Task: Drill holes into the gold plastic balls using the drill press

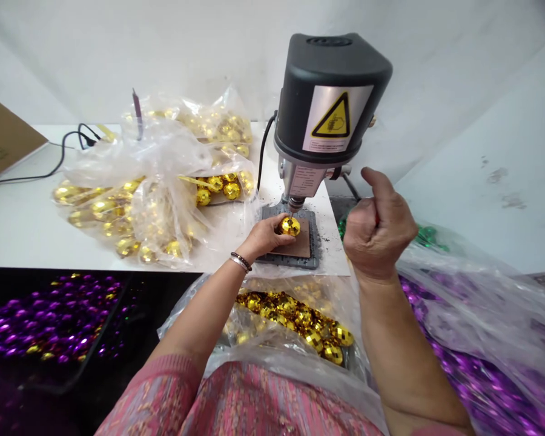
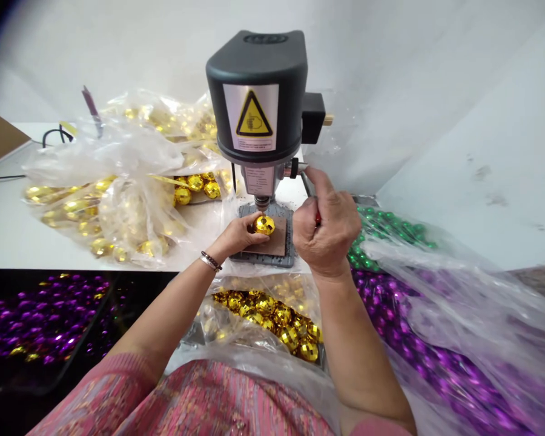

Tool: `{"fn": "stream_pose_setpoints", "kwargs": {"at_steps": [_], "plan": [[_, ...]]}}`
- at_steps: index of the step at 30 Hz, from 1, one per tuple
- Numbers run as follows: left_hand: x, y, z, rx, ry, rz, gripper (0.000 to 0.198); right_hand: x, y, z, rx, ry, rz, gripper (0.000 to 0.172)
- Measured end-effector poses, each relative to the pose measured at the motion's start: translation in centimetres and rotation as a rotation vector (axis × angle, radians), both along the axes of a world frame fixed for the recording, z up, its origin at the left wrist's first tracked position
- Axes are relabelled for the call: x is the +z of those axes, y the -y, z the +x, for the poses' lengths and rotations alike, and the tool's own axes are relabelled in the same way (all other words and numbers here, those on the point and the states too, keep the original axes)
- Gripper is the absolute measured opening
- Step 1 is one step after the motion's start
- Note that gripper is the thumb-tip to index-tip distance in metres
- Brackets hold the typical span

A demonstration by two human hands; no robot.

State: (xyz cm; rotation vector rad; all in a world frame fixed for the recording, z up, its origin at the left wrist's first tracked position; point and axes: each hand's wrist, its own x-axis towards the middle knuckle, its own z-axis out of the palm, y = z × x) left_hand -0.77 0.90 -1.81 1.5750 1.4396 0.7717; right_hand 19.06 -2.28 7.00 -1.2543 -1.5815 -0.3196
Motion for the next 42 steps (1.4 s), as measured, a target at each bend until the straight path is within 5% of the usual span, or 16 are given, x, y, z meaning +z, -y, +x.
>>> {"fn": "stream_pose_setpoints", "kwargs": {"at_steps": [16, 19, 23, 26, 29, 35, 42], "plan": [[0.0, 0.2, 0.0, -0.01, 0.029, -0.014, 0.074, -3.8, -1.3, -0.3, 0.084, 0.087, 0.361, 0.039], [0.0, 0.3, 0.0, -0.006, 0.015, -0.003, 0.073, -1.9, -0.9, -0.2, 0.162, 0.054, 0.282, 0.036], [-0.5, 0.2, 0.2, 0.012, 0.046, 0.012, 0.075, 4.2, -1.3, -0.4, 0.193, -0.151, 0.001, 0.039], [-0.6, 0.5, 0.4, 0.033, 0.042, 0.032, 0.075, 9.1, -3.0, -0.9, 0.087, -0.205, -0.161, 0.039], [-0.3, 1.6, 0.5, 0.043, 0.047, 0.065, 0.07, 12.0, -4.6, -1.3, 0.029, -0.25, -0.348, 0.037], [1.1, 6.0, -0.1, 0.12, 0.041, 0.196, 0.063, 12.7, -5.2, -1.6, -0.003, -0.22, -0.414, 0.042], [2.8, 9.9, -1.4, -0.281, -0.087, 0.175, 0.075, 12.8, -4.6, -2.2, -0.053, -0.227, -0.43, 0.044]]}}
